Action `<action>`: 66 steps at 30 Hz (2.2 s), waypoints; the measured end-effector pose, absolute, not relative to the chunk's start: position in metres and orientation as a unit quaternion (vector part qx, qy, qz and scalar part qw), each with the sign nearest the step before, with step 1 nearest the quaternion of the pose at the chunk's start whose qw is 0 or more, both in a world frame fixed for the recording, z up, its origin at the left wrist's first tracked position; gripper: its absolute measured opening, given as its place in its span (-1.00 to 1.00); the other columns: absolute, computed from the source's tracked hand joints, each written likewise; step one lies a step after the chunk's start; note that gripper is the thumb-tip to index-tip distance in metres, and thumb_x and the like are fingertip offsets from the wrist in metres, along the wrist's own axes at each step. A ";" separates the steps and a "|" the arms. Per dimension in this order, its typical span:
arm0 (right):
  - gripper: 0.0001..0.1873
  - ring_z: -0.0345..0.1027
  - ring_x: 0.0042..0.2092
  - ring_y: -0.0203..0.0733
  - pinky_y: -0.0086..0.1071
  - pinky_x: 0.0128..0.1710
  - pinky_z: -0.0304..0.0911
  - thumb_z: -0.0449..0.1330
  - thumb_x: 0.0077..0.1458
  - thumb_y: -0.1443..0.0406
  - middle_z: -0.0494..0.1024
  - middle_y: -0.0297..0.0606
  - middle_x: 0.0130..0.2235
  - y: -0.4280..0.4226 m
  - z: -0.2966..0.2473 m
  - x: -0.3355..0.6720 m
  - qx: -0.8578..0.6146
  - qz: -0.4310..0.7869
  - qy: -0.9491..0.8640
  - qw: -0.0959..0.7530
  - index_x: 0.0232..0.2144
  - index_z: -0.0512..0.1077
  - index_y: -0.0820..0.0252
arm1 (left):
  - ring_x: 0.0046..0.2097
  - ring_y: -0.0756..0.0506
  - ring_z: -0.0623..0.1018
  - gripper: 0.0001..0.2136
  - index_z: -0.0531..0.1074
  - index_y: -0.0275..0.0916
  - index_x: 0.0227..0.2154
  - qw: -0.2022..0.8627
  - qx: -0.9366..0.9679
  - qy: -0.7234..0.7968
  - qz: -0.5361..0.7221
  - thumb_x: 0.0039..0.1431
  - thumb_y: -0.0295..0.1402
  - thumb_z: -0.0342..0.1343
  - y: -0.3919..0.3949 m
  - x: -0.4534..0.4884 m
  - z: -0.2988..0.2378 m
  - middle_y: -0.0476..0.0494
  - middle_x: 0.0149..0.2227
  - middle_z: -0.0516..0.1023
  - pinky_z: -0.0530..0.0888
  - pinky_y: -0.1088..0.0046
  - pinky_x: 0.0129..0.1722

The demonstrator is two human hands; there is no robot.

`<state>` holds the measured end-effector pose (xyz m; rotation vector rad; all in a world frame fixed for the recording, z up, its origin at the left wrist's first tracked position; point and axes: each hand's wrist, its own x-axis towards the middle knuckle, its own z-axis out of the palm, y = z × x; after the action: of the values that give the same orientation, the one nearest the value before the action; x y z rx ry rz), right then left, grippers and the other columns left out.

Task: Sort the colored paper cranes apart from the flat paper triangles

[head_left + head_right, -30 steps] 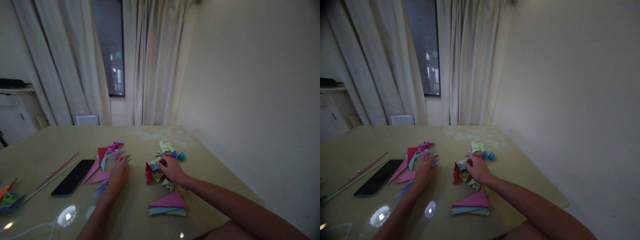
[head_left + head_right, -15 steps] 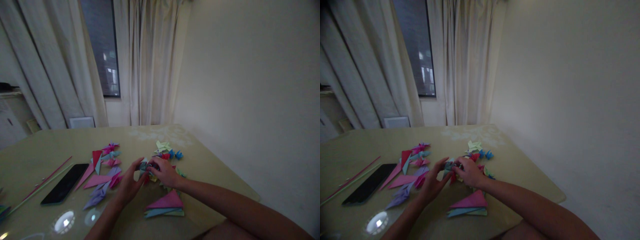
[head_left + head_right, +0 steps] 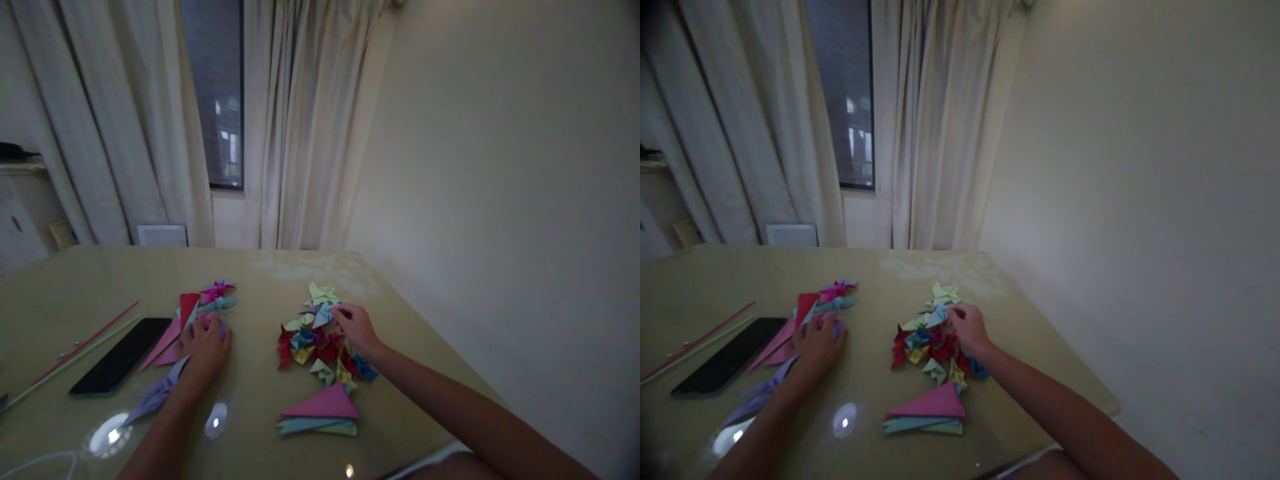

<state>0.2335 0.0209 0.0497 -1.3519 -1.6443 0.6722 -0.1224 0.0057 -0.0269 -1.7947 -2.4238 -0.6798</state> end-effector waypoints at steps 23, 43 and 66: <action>-0.64 0.48 -0.33 -0.14 -0.31 -0.28 0.40 0.20 0.22 0.19 0.66 -0.17 -0.23 0.036 0.042 0.223 -0.581 0.260 -0.617 0.463 -0.01 0.57 0.22 | -0.14 -0.19 0.65 -0.63 0.61 -0.19 -0.32 0.041 -0.662 -0.542 -0.516 0.38 -0.06 0.04 -0.007 -0.082 0.005 -0.20 -0.22 0.70 0.54 0.27 -0.02; -0.68 0.49 -0.23 -0.19 -0.34 -0.21 0.39 0.34 0.07 0.23 0.59 -0.26 -0.26 0.012 0.031 0.189 -0.416 0.446 -0.675 0.414 -0.11 0.55 0.20 | -0.06 -0.12 0.67 -0.77 0.61 -0.11 -0.05 -0.065 -0.801 -0.312 -0.507 0.34 -0.48 0.14 -0.041 -0.026 0.007 -0.21 -0.09 0.71 0.63 0.32 -0.06; -0.78 0.41 -0.27 -0.22 -0.38 -0.22 0.30 0.25 0.07 0.46 0.58 -0.31 -0.28 0.074 0.045 0.175 -0.490 0.218 -0.762 0.363 -0.22 0.58 0.18 | 0.18 -0.48 0.44 -0.64 0.54 -0.30 0.05 0.043 -0.632 -0.755 -0.167 0.35 -0.21 0.04 -0.019 -0.097 -0.003 -0.47 0.15 0.54 0.36 -0.14 0.12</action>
<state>0.1747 0.0739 0.0454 -1.2624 -1.9606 0.5608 -0.0967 -0.0185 -0.0032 -1.9337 -2.3093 -0.5106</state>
